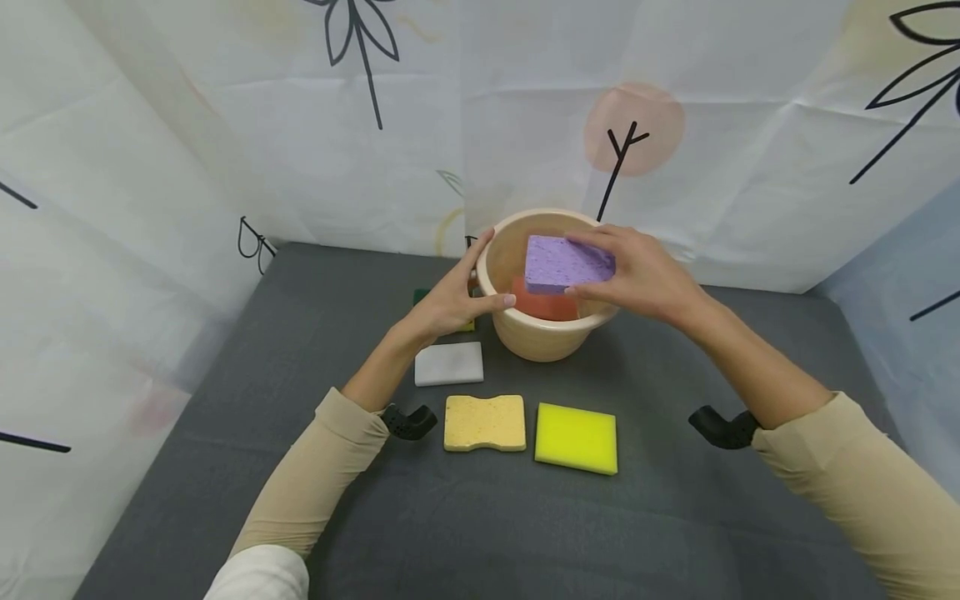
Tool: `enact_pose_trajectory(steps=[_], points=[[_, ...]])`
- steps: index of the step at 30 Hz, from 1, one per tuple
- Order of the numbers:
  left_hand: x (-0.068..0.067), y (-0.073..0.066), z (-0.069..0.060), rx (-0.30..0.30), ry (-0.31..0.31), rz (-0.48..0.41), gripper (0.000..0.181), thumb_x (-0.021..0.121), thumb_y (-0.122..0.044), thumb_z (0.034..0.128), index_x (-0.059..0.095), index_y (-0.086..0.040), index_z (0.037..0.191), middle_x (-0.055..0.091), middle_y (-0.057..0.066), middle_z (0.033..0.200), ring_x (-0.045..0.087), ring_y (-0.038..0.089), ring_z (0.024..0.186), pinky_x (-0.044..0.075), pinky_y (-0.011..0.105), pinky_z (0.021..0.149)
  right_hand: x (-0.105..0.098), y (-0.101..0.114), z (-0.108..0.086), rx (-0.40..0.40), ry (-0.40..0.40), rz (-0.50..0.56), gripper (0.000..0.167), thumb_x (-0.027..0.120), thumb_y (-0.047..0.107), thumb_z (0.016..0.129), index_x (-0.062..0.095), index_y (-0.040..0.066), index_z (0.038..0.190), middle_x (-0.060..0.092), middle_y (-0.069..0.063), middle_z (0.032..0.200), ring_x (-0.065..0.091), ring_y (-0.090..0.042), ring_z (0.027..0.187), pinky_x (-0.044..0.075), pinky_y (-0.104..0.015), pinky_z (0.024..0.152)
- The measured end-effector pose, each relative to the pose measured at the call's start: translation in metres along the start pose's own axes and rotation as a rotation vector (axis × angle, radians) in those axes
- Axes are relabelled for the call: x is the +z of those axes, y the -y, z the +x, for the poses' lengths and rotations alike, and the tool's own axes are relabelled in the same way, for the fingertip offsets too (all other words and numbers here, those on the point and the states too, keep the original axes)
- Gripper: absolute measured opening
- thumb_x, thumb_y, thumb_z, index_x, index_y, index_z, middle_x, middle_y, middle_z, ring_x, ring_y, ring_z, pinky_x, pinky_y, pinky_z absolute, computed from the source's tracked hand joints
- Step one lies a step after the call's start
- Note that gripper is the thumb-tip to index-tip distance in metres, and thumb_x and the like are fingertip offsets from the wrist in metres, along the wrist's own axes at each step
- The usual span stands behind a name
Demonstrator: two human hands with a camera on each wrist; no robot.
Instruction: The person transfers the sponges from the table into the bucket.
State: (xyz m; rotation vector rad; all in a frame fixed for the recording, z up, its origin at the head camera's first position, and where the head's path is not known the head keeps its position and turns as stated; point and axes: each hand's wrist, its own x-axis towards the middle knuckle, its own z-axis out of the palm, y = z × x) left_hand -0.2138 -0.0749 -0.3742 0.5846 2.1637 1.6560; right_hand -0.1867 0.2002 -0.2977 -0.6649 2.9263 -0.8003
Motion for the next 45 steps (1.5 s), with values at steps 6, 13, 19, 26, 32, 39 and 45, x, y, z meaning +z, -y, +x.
enact_pose_trajectory(steps=[6, 13, 19, 26, 32, 39, 45], points=[[0.0, 0.0, 0.001, 0.005, 0.001, 0.008, 0.103, 0.077, -0.031, 0.0888, 0.002, -0.04, 0.159, 0.02, 0.003, 0.161, 0.043, 0.024, 0.137, 0.048, 0.042, 0.098, 0.009, -0.004, 0.007, -0.049, -0.041, 0.049, 0.075, 0.089, 0.028, 0.075, 0.058, 0.004, 0.139, 0.055, -0.023, 0.136, 0.053, -0.038, 0.117, 0.042, -0.054, 0.098], [0.001, 0.0, 0.0, 0.004, 0.002, 0.007, 0.102, 0.076, -0.03, 0.0893, 0.002, -0.039, 0.16, 0.014, 0.0, 0.163, 0.039, 0.026, 0.14, 0.048, 0.043, 0.099, 0.02, -0.007, 0.011, -0.03, -0.036, 0.063, 0.072, 0.088, 0.03, 0.076, 0.061, 0.004, 0.137, 0.056, -0.022, 0.136, 0.054, -0.038, 0.116, 0.043, -0.053, 0.094], [0.001, 0.0, 0.0, 0.017, 0.008, 0.023, 0.101, 0.075, -0.03, 0.0904, 0.002, -0.038, 0.159, 0.013, 0.001, 0.164, 0.036, 0.031, 0.142, 0.047, 0.044, 0.099, 0.024, -0.007, 0.012, -0.025, 0.031, 0.003, 0.072, 0.086, 0.034, 0.078, 0.06, 0.003, 0.138, 0.057, -0.02, 0.134, 0.055, -0.036, 0.119, 0.044, -0.052, 0.099], [-0.001, 0.0, 0.0, 0.019, 0.006, 0.044, 0.099, 0.073, -0.029, 0.0918, 0.001, -0.039, 0.159, 0.015, 0.0, 0.164, 0.039, 0.028, 0.141, 0.046, 0.045, 0.101, 0.023, -0.002, 0.018, -0.093, 0.07, -0.056, 0.072, 0.086, 0.035, 0.078, 0.06, 0.001, 0.136, 0.059, -0.021, 0.126, 0.057, -0.031, 0.107, 0.046, -0.045, 0.087], [-0.001, 0.0, 0.0, 0.025, 0.011, 0.026, 0.098, 0.072, -0.026, 0.093, 0.001, -0.038, 0.159, 0.012, 0.0, 0.164, 0.037, 0.029, 0.142, 0.045, 0.047, 0.102, 0.027, 0.001, 0.024, -0.13, 0.107, -0.095, 0.067, 0.085, 0.031, 0.076, 0.064, 0.0, 0.131, 0.06, -0.021, 0.118, 0.055, -0.031, 0.1, 0.044, -0.043, 0.085], [0.0, 0.0, -0.002, 0.019, 0.005, 0.025, 0.097, 0.072, -0.028, 0.0932, 0.001, -0.038, 0.16, 0.01, -0.002, 0.165, 0.034, 0.028, 0.144, 0.046, 0.046, 0.101, 0.035, 0.003, 0.032, -0.157, 0.157, -0.105, 0.064, 0.085, 0.028, 0.076, 0.065, -0.001, 0.129, 0.061, -0.022, 0.119, 0.057, -0.032, 0.102, 0.044, -0.045, 0.088], [0.0, 0.001, 0.0, 0.02, 0.007, 0.023, 0.098, 0.071, -0.026, 0.0935, 0.0, -0.039, 0.159, 0.008, -0.002, 0.165, 0.031, 0.029, 0.145, 0.044, 0.047, 0.103, 0.036, 0.004, 0.033, -0.142, 0.174, -0.151, 0.061, 0.086, 0.029, 0.075, 0.068, 0.003, 0.128, 0.064, -0.019, 0.118, 0.058, -0.03, 0.102, 0.045, -0.044, 0.088]])
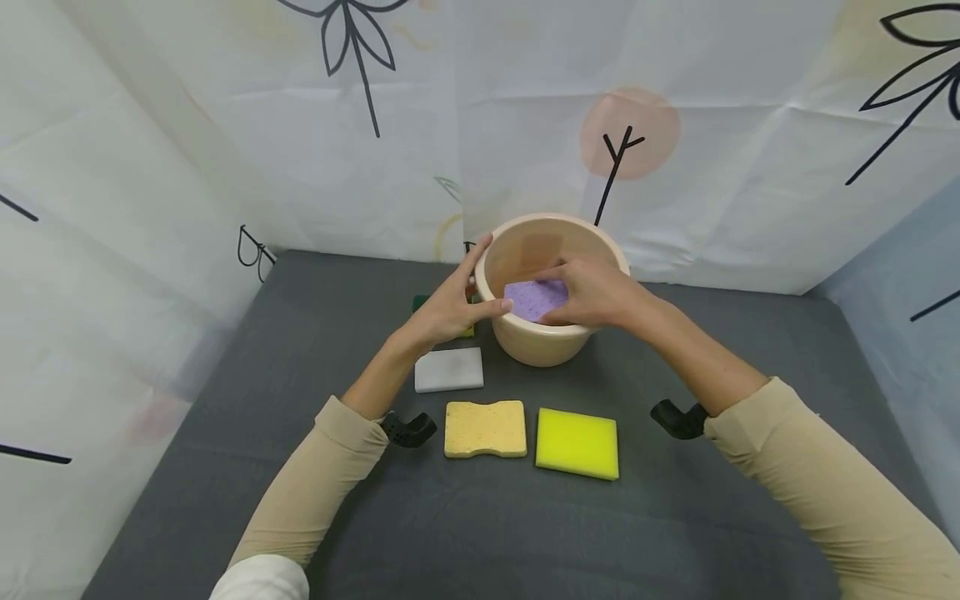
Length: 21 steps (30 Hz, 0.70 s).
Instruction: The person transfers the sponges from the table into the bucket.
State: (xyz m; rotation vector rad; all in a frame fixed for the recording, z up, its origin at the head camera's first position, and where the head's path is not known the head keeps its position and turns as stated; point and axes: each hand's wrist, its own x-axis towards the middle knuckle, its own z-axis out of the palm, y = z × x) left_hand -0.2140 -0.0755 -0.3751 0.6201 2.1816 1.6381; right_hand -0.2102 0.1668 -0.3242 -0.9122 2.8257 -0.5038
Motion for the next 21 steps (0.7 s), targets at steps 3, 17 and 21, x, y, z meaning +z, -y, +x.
enact_pose_trajectory(steps=[3, 17, 21], points=[[0.001, -0.003, -0.001, -0.003, 0.0, -0.008, 0.098, 0.071, -0.022, 0.0938, 0.0, -0.036, 0.16, 0.007, 0.001, 0.166, 0.03, 0.031, 0.146, 0.044, 0.049, 0.103, 0.0, 0.001, 0.0, 0.002, 0.015, -0.014, 0.061, 0.086, 0.028, 0.076, 0.067, 0.003, 0.129, 0.065, -0.019, 0.118, 0.058, -0.03, 0.102, 0.046, -0.044, 0.088], [0.002, -0.005, -0.003, -0.013, -0.006, -0.011, 0.097, 0.071, -0.022, 0.0936, 0.001, -0.036, 0.16, 0.011, 0.003, 0.165, 0.034, 0.034, 0.143, 0.044, 0.05, 0.103, -0.005, 0.008, -0.006, 0.043, 0.051, 0.039, 0.062, 0.082, 0.027, 0.083, 0.061, 0.001, 0.135, 0.061, -0.021, 0.129, 0.058, -0.035, 0.112, 0.047, -0.049, 0.092], [0.002, -0.002, -0.002, 0.01, -0.006, -0.02, 0.097, 0.071, -0.024, 0.0935, 0.001, -0.038, 0.159, 0.011, 0.003, 0.164, 0.035, 0.035, 0.142, 0.044, 0.051, 0.102, -0.014, 0.013, -0.019, 0.032, -0.012, 0.131, 0.06, 0.08, 0.029, 0.085, 0.061, 0.003, 0.136, 0.06, -0.018, 0.133, 0.058, -0.034, 0.115, 0.047, -0.052, 0.095]])
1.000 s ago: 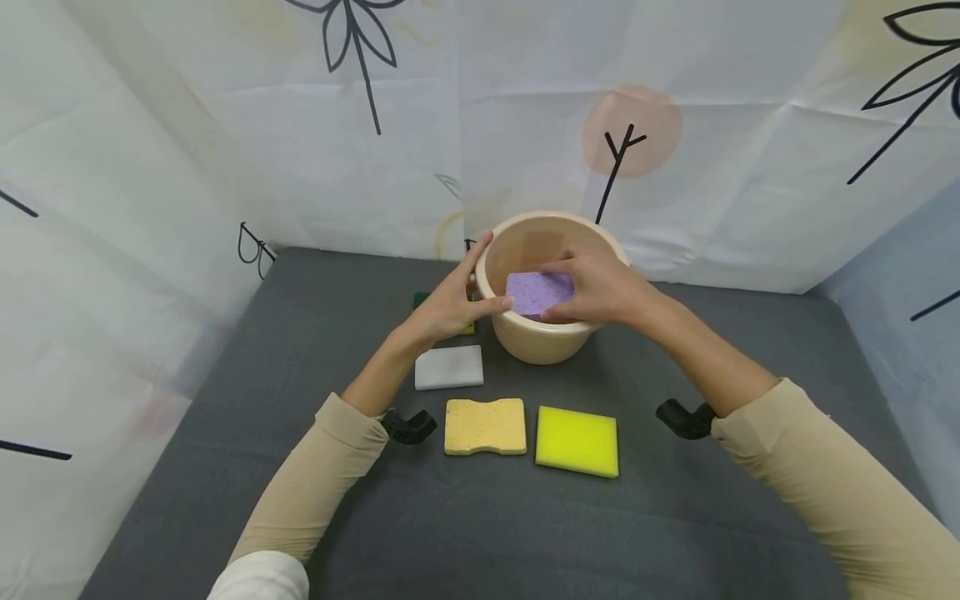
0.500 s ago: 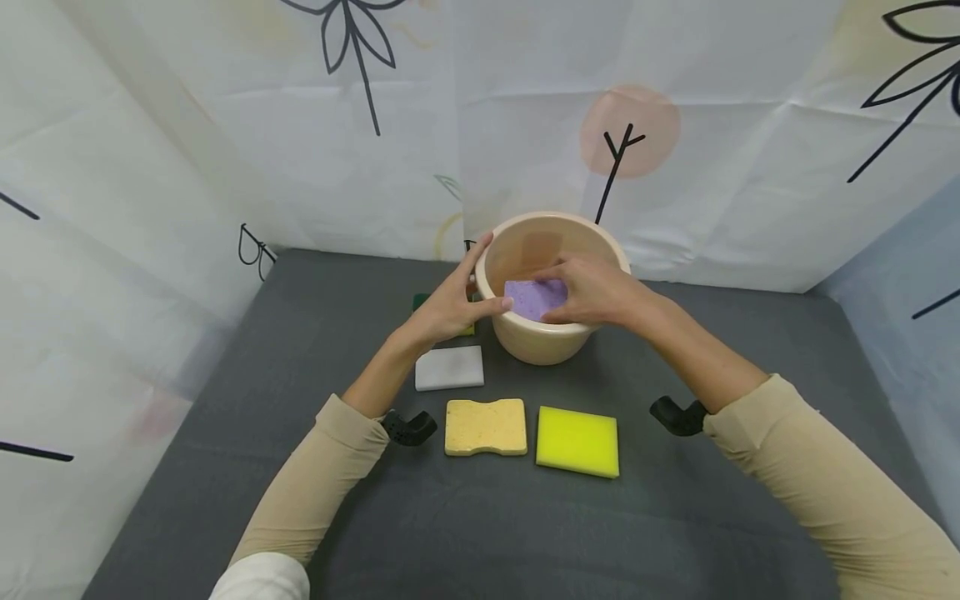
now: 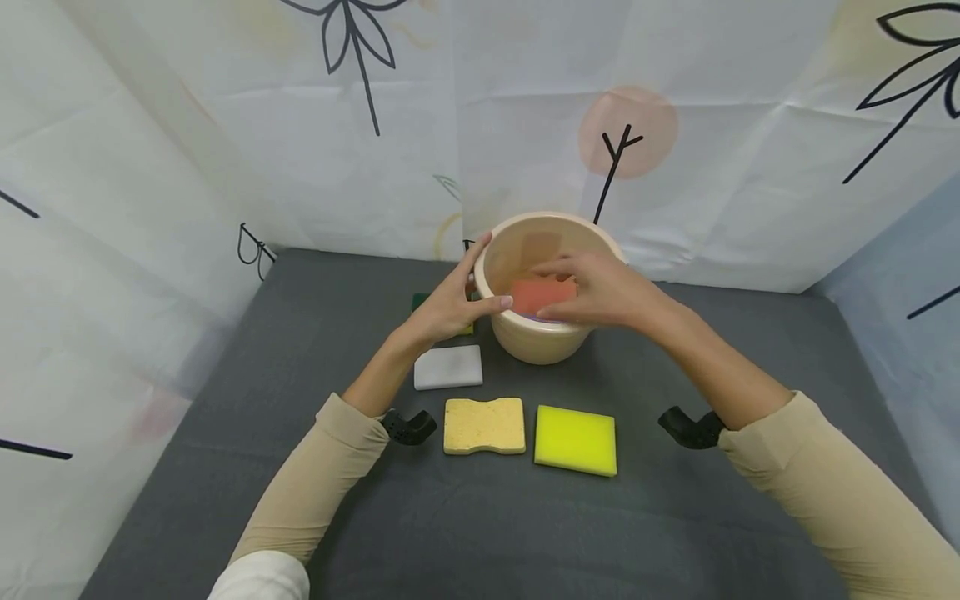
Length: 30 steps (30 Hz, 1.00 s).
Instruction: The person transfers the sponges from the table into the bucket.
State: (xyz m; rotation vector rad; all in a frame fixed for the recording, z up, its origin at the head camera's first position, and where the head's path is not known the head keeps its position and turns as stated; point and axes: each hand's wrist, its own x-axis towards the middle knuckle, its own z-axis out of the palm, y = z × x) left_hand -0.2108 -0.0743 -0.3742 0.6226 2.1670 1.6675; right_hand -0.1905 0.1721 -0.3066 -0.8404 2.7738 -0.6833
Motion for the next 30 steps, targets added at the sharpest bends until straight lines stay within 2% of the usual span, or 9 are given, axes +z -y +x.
enact_pose_trajectory(steps=[8, 16, 20, 25, 27, 30], points=[[0.0, 0.0, 0.0, -0.008, -0.006, -0.002, 0.097, 0.072, -0.025, 0.0933, 0.002, -0.038, 0.16, 0.012, 0.002, 0.164, 0.034, 0.035, 0.143, 0.045, 0.049, 0.102, -0.012, 0.006, -0.03, -0.003, -0.109, 0.17, 0.058, 0.081, 0.025, 0.085, 0.061, 0.01, 0.137, 0.063, -0.009, 0.132, 0.062, -0.026, 0.112, 0.049, -0.048, 0.096], [-0.001, 0.002, 0.002, 0.011, -0.005, 0.003, 0.097, 0.072, -0.023, 0.0934, 0.002, -0.035, 0.16, 0.012, 0.003, 0.164, 0.035, 0.035, 0.143, 0.045, 0.048, 0.101, -0.019, 0.006, -0.052, -0.05, -0.175, 0.203, 0.053, 0.08, 0.021, 0.086, 0.062, 0.01, 0.135, 0.064, -0.009, 0.128, 0.063, -0.023, 0.106, 0.051, -0.046, 0.092], [-0.001, 0.001, 0.002, 0.013, -0.005, 0.013, 0.097, 0.071, -0.024, 0.0934, 0.002, -0.035, 0.16, 0.012, 0.003, 0.164, 0.035, 0.033, 0.143, 0.045, 0.047, 0.102, -0.018, 0.005, -0.062, -0.057, -0.182, 0.212, 0.054, 0.081, 0.018, 0.085, 0.063, 0.011, 0.135, 0.064, -0.007, 0.126, 0.063, -0.022, 0.106, 0.053, -0.044, 0.09], [-0.001, 0.002, 0.002, 0.01, -0.005, 0.018, 0.098, 0.072, -0.025, 0.0931, 0.002, -0.035, 0.16, 0.012, 0.002, 0.164, 0.035, 0.032, 0.143, 0.045, 0.046, 0.102, -0.014, 0.001, -0.076, -0.112, -0.199, 0.202, 0.055, 0.081, 0.013, 0.084, 0.062, 0.011, 0.136, 0.065, -0.007, 0.124, 0.065, -0.024, 0.106, 0.054, -0.042, 0.088], [-0.001, 0.001, 0.001, 0.009, -0.005, 0.017, 0.098, 0.072, -0.025, 0.093, 0.002, -0.035, 0.16, 0.012, 0.001, 0.164, 0.035, 0.031, 0.143, 0.045, 0.046, 0.102, -0.012, 0.0, -0.081, -0.128, -0.208, 0.197, 0.055, 0.081, 0.013, 0.084, 0.061, 0.012, 0.136, 0.066, -0.005, 0.123, 0.065, -0.021, 0.105, 0.054, -0.039, 0.087], [-0.001, 0.0, 0.001, 0.008, -0.005, 0.016, 0.098, 0.072, -0.025, 0.0929, 0.001, -0.035, 0.16, 0.011, 0.001, 0.165, 0.035, 0.031, 0.144, 0.045, 0.046, 0.102, -0.01, 0.0, -0.088, -0.111, -0.223, 0.195, 0.055, 0.082, 0.013, 0.083, 0.063, 0.014, 0.135, 0.066, -0.003, 0.122, 0.065, -0.016, 0.102, 0.053, -0.032, 0.088]])
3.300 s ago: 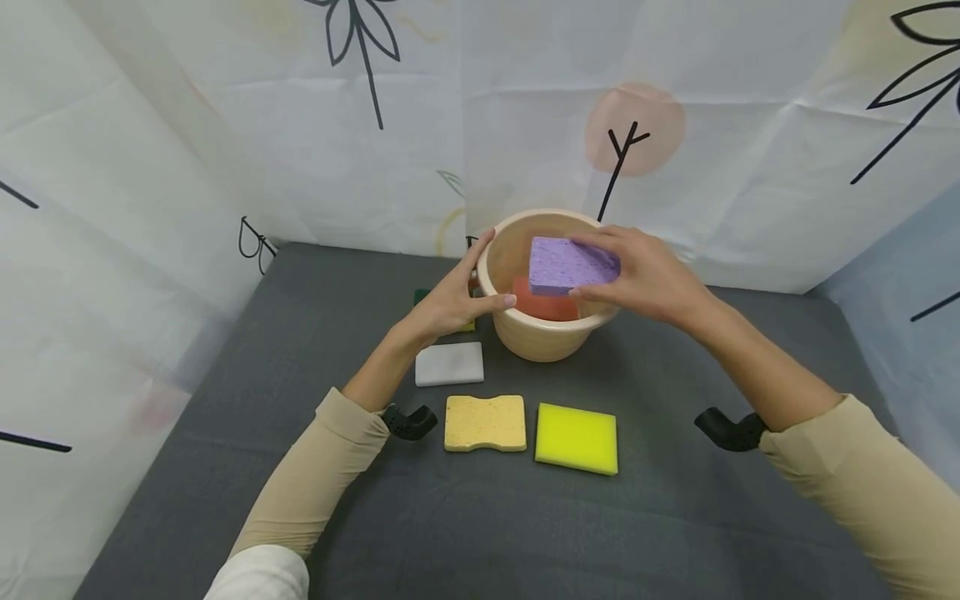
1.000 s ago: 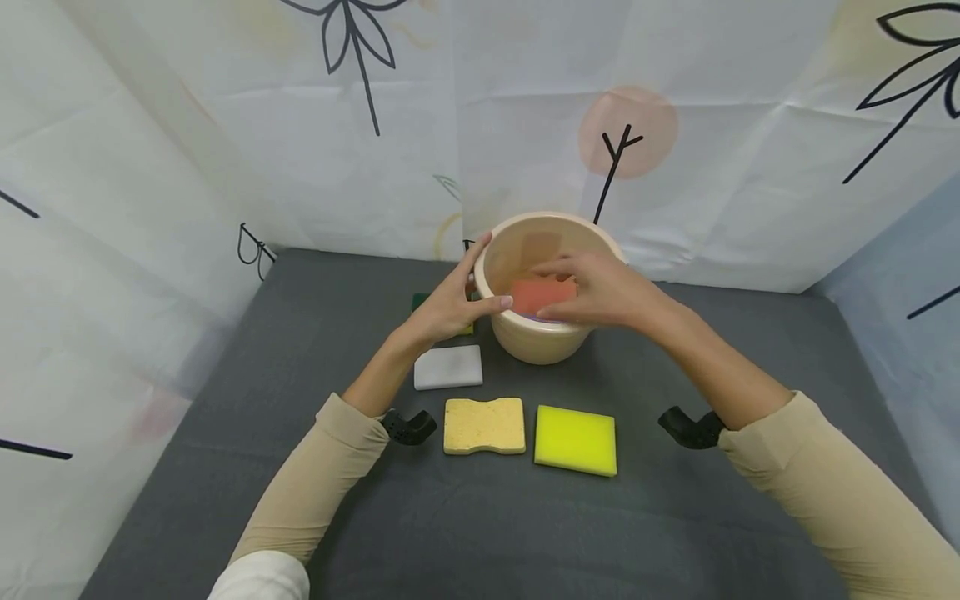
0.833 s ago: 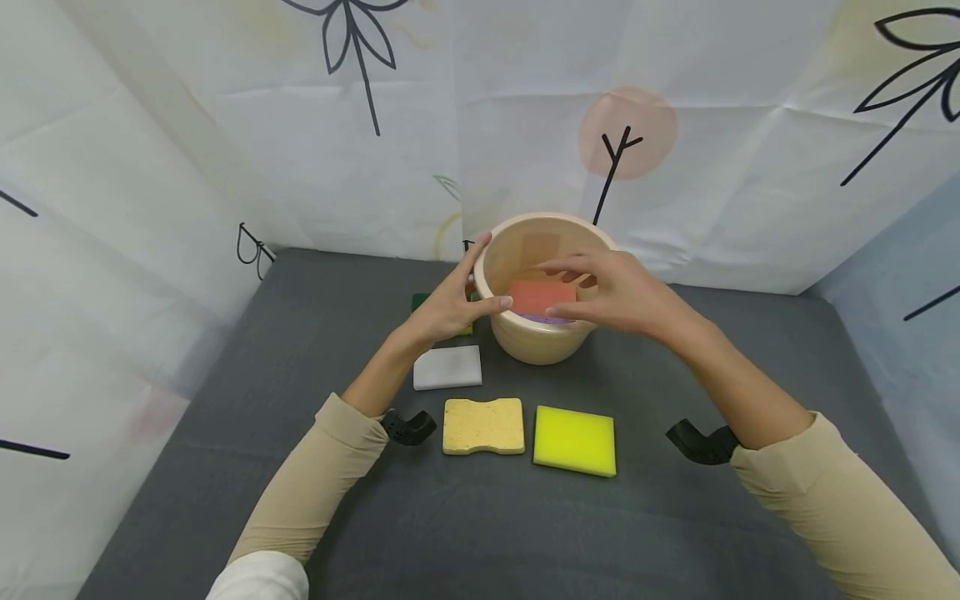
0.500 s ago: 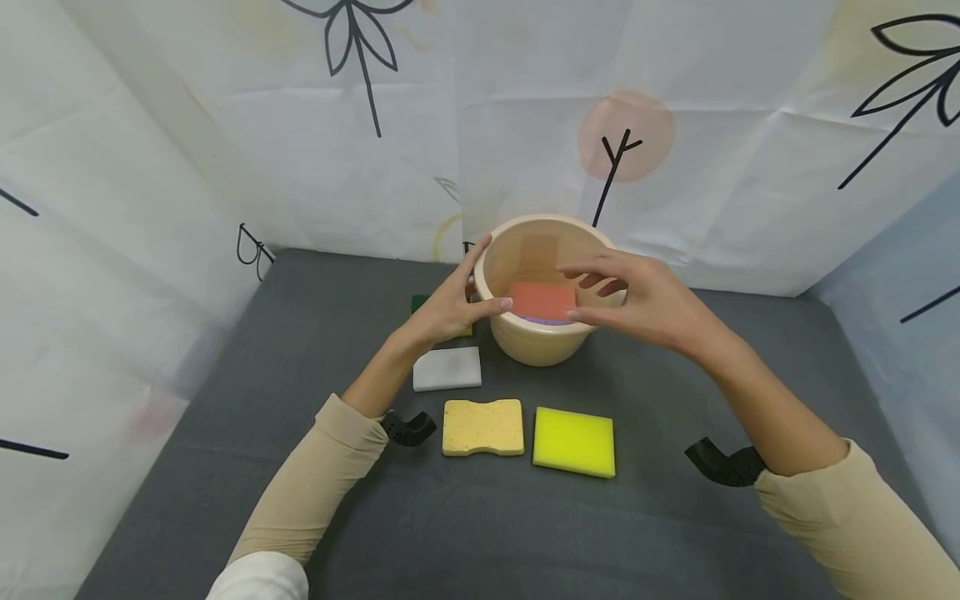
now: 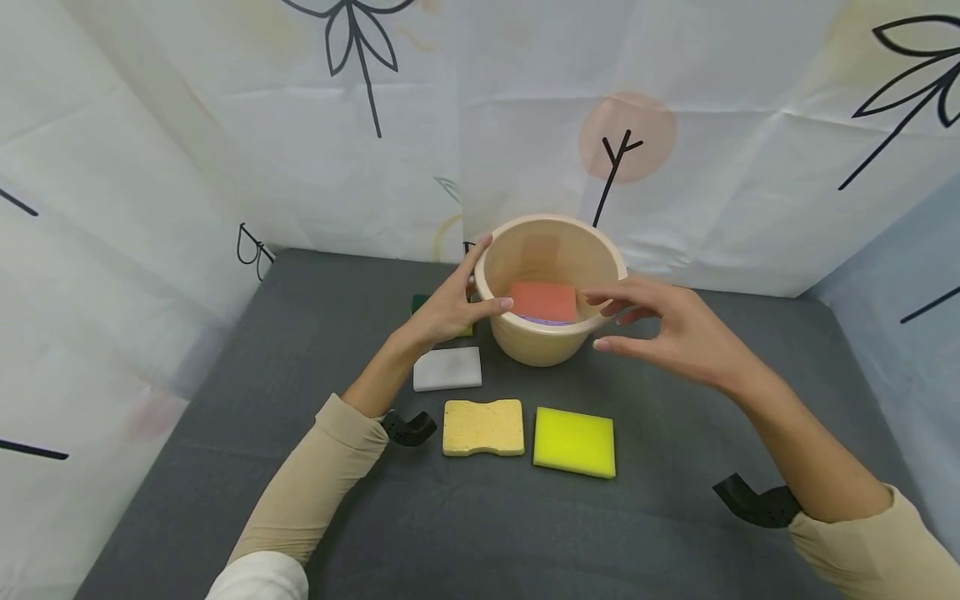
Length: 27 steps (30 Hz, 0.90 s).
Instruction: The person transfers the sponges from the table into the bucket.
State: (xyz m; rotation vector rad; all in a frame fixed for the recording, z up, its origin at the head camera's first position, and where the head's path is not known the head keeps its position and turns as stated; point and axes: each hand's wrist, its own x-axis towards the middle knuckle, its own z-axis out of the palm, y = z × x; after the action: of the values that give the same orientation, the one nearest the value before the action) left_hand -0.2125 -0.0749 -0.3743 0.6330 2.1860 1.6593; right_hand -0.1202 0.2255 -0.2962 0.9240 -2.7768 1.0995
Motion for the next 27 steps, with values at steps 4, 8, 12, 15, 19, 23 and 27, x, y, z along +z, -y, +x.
enact_pose_trajectory(steps=[4, 8, 12, 15, 19, 23, 27], points=[[0.0, 0.0, 0.0, 0.003, 0.002, -0.004, 0.098, 0.072, -0.024, 0.0931, 0.001, -0.035, 0.16, 0.01, 0.001, 0.165, 0.034, 0.032, 0.144, 0.045, 0.048, 0.102, 0.002, 0.0, -0.01, 0.032, -0.011, -0.03, 0.056, 0.083, 0.017, 0.082, 0.063, 0.018, 0.135, 0.066, -0.001, 0.123, 0.064, -0.013, 0.099, 0.052, -0.027, 0.088], [0.0, 0.001, 0.0, 0.003, 0.005, -0.008, 0.098, 0.072, -0.024, 0.093, 0.001, -0.036, 0.16, 0.009, 0.002, 0.165, 0.034, 0.032, 0.144, 0.044, 0.049, 0.102, 0.005, -0.003, -0.019, 0.033, -0.017, -0.036, 0.057, 0.083, 0.017, 0.082, 0.062, 0.019, 0.135, 0.065, 0.0, 0.122, 0.064, -0.013, 0.099, 0.052, -0.027, 0.087], [-0.001, 0.002, 0.001, 0.002, 0.007, -0.009, 0.099, 0.072, -0.024, 0.093, 0.0, -0.035, 0.16, 0.01, 0.002, 0.165, 0.034, 0.032, 0.144, 0.044, 0.048, 0.103, 0.011, -0.007, -0.027, 0.027, -0.028, -0.031, 0.058, 0.084, 0.016, 0.081, 0.062, 0.017, 0.135, 0.065, 0.002, 0.122, 0.064, -0.012, 0.098, 0.052, -0.025, 0.086], [-0.001, 0.002, 0.002, 0.008, 0.007, -0.008, 0.099, 0.071, -0.024, 0.0932, 0.0, -0.033, 0.16, 0.011, 0.002, 0.165, 0.035, 0.032, 0.144, 0.045, 0.047, 0.103, 0.016, -0.01, -0.033, 0.036, -0.032, -0.033, 0.058, 0.085, 0.016, 0.081, 0.063, 0.016, 0.134, 0.065, 0.004, 0.121, 0.063, -0.01, 0.099, 0.052, -0.026, 0.086], [-0.001, 0.003, 0.002, 0.02, 0.006, 0.003, 0.098, 0.071, -0.025, 0.0931, 0.0, -0.032, 0.161, 0.011, 0.001, 0.164, 0.034, 0.033, 0.144, 0.045, 0.046, 0.102, 0.024, -0.014, -0.04, 0.045, -0.035, -0.035, 0.059, 0.085, 0.018, 0.08, 0.062, 0.019, 0.135, 0.063, 0.006, 0.122, 0.061, -0.01, 0.103, 0.053, -0.029, 0.086], [-0.001, 0.004, 0.002, 0.021, 0.006, 0.008, 0.099, 0.072, -0.024, 0.0929, 0.0, -0.033, 0.16, 0.011, 0.001, 0.165, 0.034, 0.032, 0.144, 0.045, 0.046, 0.102, 0.03, -0.017, -0.046, 0.036, -0.05, -0.031, 0.061, 0.086, 0.017, 0.079, 0.061, 0.021, 0.136, 0.062, 0.007, 0.122, 0.06, -0.01, 0.105, 0.053, -0.03, 0.086], [-0.001, 0.003, 0.001, 0.024, 0.008, 0.005, 0.098, 0.071, -0.023, 0.0931, 0.0, -0.033, 0.16, 0.01, 0.001, 0.165, 0.034, 0.032, 0.144, 0.045, 0.048, 0.102, 0.038, -0.022, -0.051, 0.015, -0.07, -0.022, 0.064, 0.087, 0.012, 0.077, 0.061, 0.02, 0.136, 0.062, 0.007, 0.122, 0.059, -0.008, 0.107, 0.051, -0.025, 0.086]])
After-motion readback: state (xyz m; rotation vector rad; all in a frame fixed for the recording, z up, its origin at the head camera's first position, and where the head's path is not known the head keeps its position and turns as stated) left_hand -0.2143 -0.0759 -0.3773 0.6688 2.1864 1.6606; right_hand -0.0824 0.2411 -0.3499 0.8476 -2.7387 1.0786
